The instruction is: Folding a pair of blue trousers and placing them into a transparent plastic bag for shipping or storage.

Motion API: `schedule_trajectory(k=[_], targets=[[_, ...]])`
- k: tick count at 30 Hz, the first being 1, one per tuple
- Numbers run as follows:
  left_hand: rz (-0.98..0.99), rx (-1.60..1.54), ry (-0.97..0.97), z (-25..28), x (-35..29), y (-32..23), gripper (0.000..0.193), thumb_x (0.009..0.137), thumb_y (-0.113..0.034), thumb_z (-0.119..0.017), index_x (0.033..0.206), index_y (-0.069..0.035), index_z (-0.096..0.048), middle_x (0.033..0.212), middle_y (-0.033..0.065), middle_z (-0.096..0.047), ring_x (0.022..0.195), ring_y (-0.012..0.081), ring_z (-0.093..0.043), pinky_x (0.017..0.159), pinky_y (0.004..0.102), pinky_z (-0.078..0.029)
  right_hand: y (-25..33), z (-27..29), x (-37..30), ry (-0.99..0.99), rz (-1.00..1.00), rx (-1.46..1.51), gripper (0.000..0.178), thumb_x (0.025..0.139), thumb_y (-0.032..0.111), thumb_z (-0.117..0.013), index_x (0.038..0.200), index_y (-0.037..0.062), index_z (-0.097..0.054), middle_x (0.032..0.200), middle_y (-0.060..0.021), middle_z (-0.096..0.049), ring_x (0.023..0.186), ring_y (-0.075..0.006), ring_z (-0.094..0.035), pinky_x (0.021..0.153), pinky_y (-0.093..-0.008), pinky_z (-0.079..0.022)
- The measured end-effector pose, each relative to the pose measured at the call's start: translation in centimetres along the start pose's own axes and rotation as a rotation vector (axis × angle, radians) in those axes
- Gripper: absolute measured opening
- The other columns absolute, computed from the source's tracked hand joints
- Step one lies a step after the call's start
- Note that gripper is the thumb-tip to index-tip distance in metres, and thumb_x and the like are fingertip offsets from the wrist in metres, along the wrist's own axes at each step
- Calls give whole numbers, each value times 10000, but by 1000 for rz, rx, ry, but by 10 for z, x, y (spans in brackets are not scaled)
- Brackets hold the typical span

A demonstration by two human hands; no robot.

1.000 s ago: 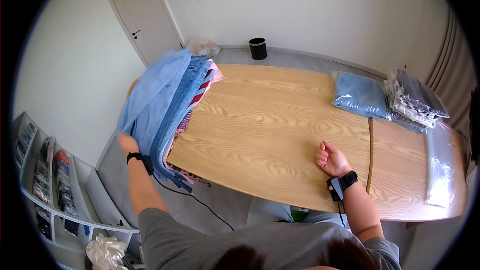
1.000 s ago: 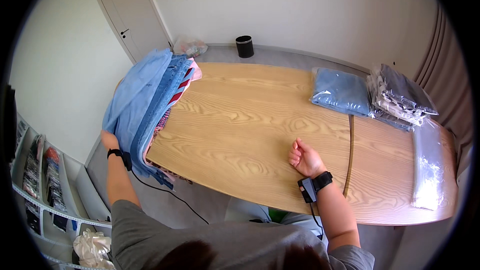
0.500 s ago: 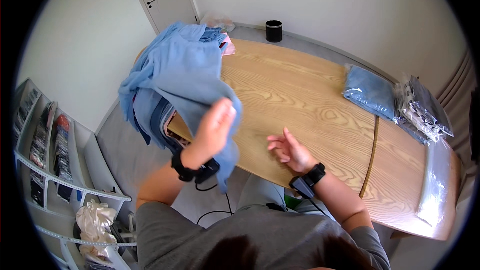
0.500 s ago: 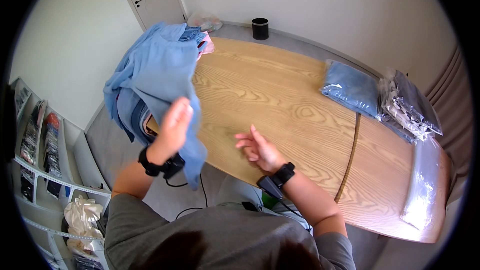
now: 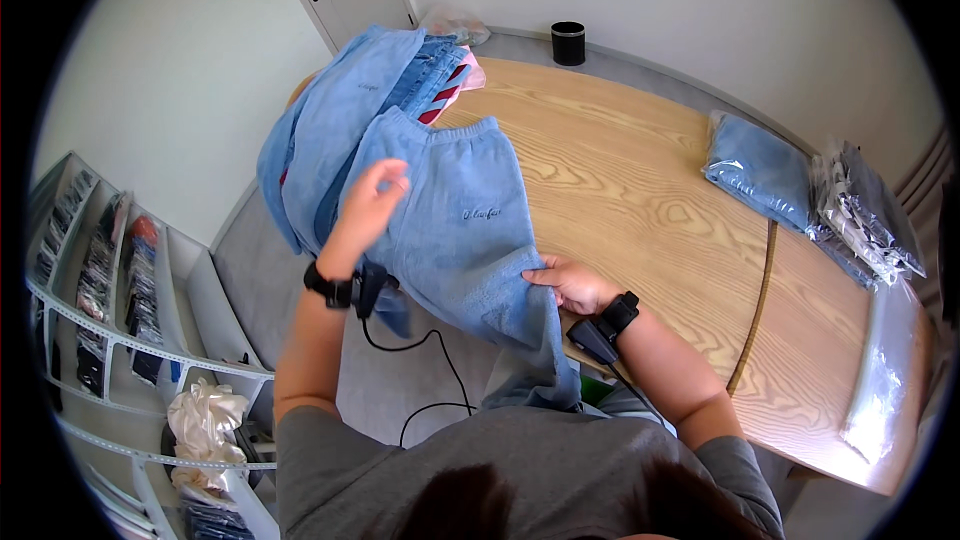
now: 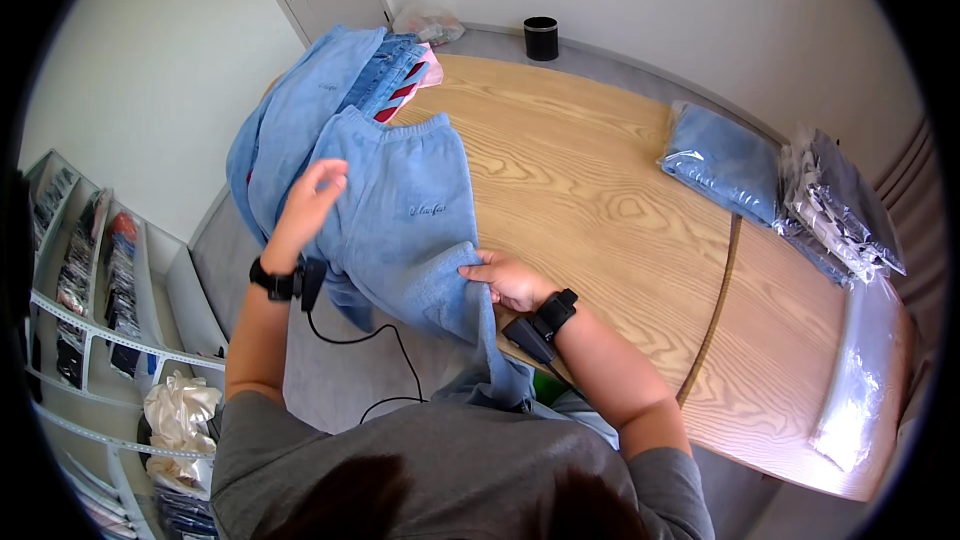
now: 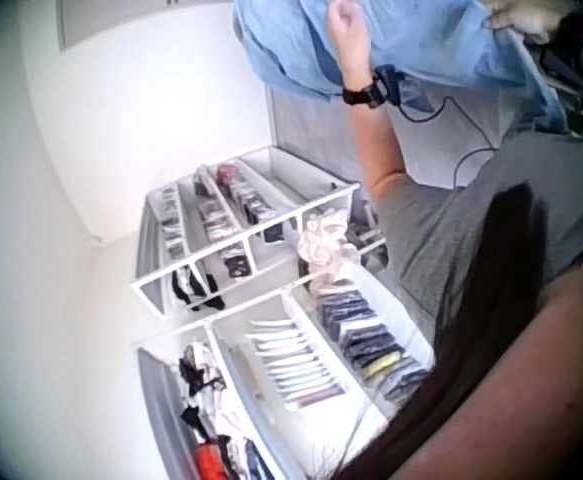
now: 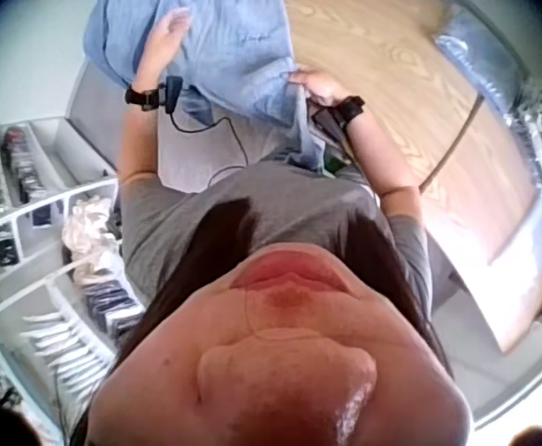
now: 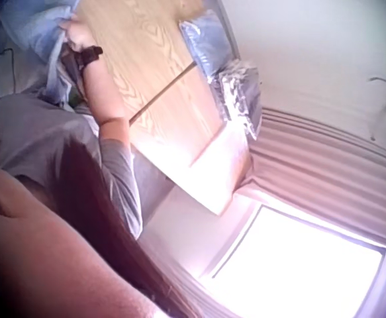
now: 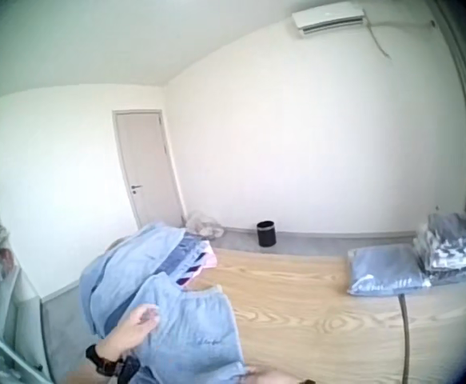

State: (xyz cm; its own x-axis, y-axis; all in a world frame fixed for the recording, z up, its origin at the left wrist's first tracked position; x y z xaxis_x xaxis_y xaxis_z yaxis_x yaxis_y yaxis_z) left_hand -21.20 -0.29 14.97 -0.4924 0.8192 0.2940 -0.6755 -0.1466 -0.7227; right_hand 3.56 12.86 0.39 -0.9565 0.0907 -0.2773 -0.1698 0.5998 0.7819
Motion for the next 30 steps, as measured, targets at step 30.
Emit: schedule_trajectory(k=[30], targets=[[450, -230, -57, 9, 74, 42, 373, 845, -281, -689, 1056, 21, -638, 939, 85, -655, 839, 148, -599, 759, 296, -470, -11, -3, 1, 85, 62, -20, 269, 943, 175, -600, 1163, 40, -526, 1013, -9, -581, 804, -89, -636, 735, -206, -547]])
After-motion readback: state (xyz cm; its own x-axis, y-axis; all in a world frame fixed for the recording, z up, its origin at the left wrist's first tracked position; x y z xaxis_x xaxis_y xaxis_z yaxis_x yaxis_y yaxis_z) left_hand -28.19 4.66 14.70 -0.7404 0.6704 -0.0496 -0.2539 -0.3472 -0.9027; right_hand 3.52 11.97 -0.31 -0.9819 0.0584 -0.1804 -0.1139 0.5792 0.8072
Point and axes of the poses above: each hand's wrist, its own x-axis towards the middle knuckle, its own z-axis out of the back of the hand, y = z × x, the point moved 4 cm from there along x, towards the middle knuckle
